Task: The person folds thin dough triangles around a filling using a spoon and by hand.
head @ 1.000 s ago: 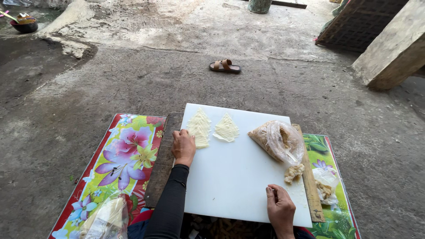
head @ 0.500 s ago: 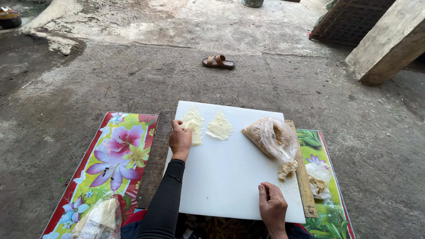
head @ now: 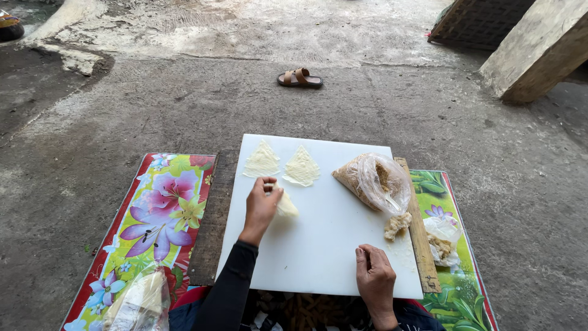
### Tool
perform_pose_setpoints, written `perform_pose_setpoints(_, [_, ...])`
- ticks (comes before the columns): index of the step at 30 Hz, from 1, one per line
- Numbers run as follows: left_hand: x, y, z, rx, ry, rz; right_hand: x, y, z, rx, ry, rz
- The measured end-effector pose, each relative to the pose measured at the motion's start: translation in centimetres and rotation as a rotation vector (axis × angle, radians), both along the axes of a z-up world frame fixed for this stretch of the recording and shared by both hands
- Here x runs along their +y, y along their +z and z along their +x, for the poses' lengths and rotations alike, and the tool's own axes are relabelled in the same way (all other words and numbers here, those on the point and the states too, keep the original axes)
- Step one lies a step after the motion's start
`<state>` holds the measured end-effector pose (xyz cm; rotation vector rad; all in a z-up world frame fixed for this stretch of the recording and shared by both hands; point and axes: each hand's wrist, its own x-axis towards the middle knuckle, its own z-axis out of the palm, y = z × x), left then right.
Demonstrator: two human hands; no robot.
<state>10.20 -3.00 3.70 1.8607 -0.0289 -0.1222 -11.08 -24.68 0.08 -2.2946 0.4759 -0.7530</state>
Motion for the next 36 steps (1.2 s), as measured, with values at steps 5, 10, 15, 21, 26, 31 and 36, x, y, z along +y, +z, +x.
perform_pose_setpoints(5, [3.0, -1.6, -6.2, 0.023, -0.054, 0.071, 0.0, 0.1, 0.3, -0.054, 0.025, -0.030])
perform_pose_setpoints(10, [6.3, -3.7, -9.1, -0.071, 0.093, 0.173, 0.1, 0.3, 0.2, 0.026, 0.018, -0.029])
perform_pose_setpoints(15, [6.8, -4.3, -9.4, -0.234, 0.113, 0.278, -0.5, -0.9, -0.3, -0.005, 0.031, -0.017])
perform_pose_setpoints(21, [5.9, -4.1, -10.1, -0.394, 0.177, 0.335, -5.4, -3.7, -2.7, 0.031, -0.179, -0.351])
perform_pose_setpoints(26, [6.1, -4.6, -10.6, -0.418, 0.237, 0.332, -8.6, -3.7, -3.3, 0.162, -0.358, -0.555])
perform_pose_setpoints(31, [6.2, -4.6, -10.5, -0.388, 0.247, 0.313, -8.4, -4.7, -3.1, 0.247, -0.365, -0.496])
perform_pose_setpoints(36, [6.2, -4.4, -10.7, -0.337, 0.254, 0.276, -8.5, -5.0, -3.3, 0.190, -0.360, -0.490])
